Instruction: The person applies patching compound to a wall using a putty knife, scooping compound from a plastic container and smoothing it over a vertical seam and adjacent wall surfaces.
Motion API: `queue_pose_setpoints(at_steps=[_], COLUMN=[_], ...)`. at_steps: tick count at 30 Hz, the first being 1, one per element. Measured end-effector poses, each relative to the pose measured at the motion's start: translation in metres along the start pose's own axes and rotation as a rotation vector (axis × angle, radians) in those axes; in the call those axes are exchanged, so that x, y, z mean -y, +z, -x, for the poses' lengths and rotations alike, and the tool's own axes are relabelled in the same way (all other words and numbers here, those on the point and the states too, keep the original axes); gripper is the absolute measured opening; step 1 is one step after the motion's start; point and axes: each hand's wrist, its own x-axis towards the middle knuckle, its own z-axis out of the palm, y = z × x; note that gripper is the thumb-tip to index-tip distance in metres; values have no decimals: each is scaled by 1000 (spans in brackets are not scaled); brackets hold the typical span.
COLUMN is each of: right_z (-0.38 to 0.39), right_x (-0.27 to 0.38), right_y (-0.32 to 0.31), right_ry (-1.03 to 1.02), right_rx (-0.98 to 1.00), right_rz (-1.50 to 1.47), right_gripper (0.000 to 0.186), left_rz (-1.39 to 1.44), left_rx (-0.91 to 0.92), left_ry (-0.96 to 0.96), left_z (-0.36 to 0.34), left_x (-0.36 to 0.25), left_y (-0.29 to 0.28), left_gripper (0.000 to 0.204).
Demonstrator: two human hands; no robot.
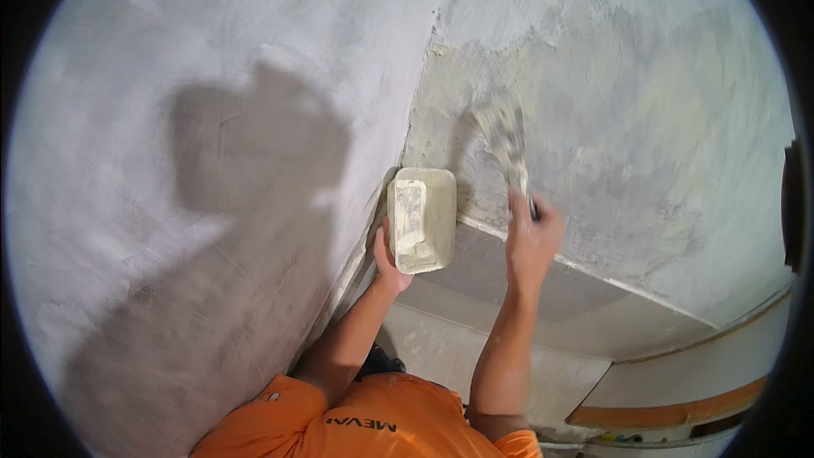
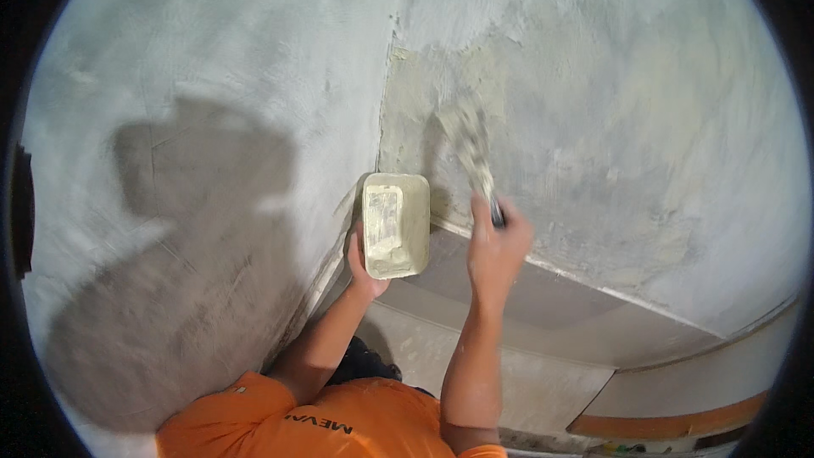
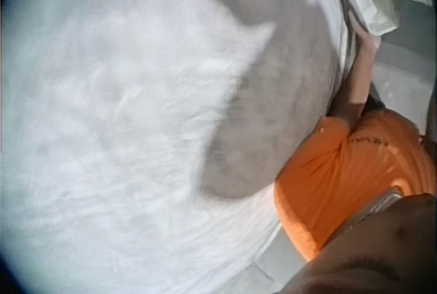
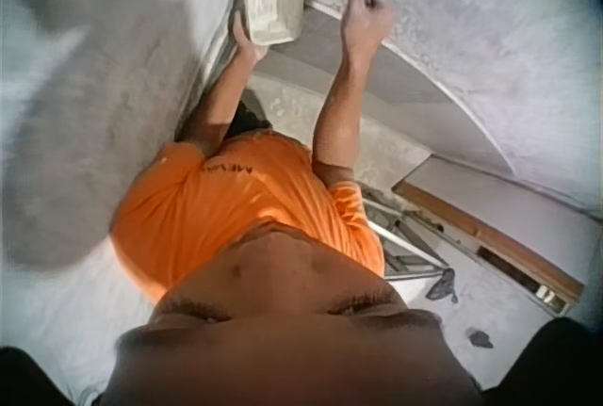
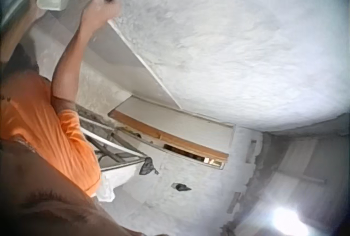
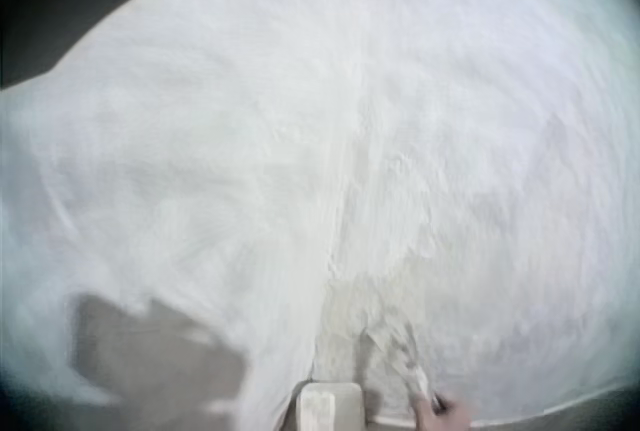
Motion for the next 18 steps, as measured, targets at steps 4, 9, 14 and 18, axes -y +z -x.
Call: queue_pose_setpoints(at_steps=[4,9,14,18], right_z=[-43,-47,43,71], right_x=[35,-71,-213,-234], right_y=[42,59,17,-8], right_ry=[-251,127,222,284], right_rx=[128,207,-68,-119], right_rz=[44,-155,-5,31], right_gripper=[35,35,32,29], left_rz=[22,24,64,70], left_rx=[-145,-104,-73,-82], left_ry=[-30,14,-32,-10], left_z=[-5,-7,-8,-10], left_x=[-3,-13,-4,2], left_y=[13,1,-18,-25], left_gripper=[61,58,62,64])
